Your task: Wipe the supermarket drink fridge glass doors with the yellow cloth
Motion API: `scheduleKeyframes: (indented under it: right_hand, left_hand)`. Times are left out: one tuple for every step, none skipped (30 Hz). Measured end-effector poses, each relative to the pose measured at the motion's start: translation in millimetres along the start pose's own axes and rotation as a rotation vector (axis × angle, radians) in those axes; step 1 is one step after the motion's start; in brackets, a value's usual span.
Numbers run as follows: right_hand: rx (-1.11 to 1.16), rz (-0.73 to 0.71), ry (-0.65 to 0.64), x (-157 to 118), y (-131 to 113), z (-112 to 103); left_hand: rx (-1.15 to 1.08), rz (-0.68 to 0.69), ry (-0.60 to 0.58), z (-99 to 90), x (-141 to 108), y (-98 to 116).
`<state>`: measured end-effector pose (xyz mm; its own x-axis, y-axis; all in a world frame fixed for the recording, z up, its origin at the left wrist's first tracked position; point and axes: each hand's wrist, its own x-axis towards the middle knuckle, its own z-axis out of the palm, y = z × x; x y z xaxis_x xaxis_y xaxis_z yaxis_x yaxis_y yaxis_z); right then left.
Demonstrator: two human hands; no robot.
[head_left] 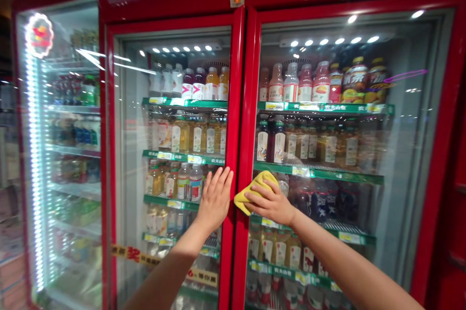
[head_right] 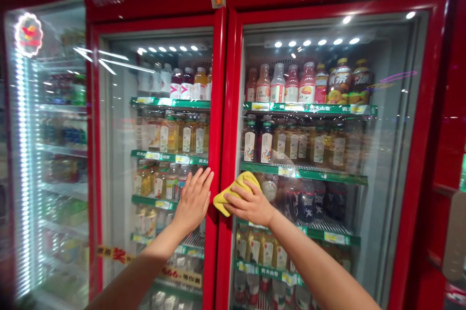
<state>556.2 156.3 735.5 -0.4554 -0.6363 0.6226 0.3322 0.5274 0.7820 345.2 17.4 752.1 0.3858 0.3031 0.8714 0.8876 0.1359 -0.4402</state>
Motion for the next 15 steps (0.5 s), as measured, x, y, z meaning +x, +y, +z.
scheduleKeyframes:
  right_hand:
    - [0.006,-0.019,-0.008,1,-5,4]
    - [0.007,-0.034,-0.029,2,-8,8]
    - [0.003,-0.041,-0.056,3,-9,12]
    - [-0.008,-0.036,-0.085,5,-8,15]
    - [-0.026,-0.018,-0.109,7,-5,18]
    - [-0.048,0.010,-0.126,10,1,20]
    - [-0.071,0.043,-0.137,14,9,21]
    - [-0.093,0.076,-0.139,20,20,22]
    - [-0.110,0.107,-0.139,28,32,23]
    - [-0.125,0.139,-0.143,38,46,23]
    - [-0.138,0.172,-0.149,49,61,23]
    - [-0.151,0.212,-0.155,62,78,22]
    - [-0.167,0.259,-0.154,76,94,22]
    - [-0.184,0.312,-0.150,90,111,22]
    - [-0.198,0.363,-0.146,104,126,21]
  left_hand:
    - [0.004,-0.007,-0.002,-1.3,-1,-1]
    - [0.007,-0.005,-0.008,-2.4,-3,-2]
    - [0.008,0.000,-0.015,-3.3,-4,-3]
    - [0.009,0.004,-0.021,-3.9,-5,-4]
    - [0.009,0.006,-0.021,-4.4,-6,-5]
    - [0.008,0.006,-0.016,-4.7,-6,-5]
    - [0.007,0.002,-0.006,-4.9,-6,-5]
    - [0.005,-0.003,0.006,-5.0,-5,-5]
    - [0.002,-0.006,0.017,-5.1,-4,-5]
    - [0.001,-0.007,0.029,-5.0,-3,-4]
    - [0.000,-0.008,0.039,-4.8,-1,-4]
    - [0.002,-0.008,0.047,-4.4,1,-3]
    - [0.003,-0.006,0.054,-3.7,4,-2]
    - [0.004,-0.003,0.060,-2.8,6,-1]
    - [0.005,-0.002,0.065,-1.6,9,0]
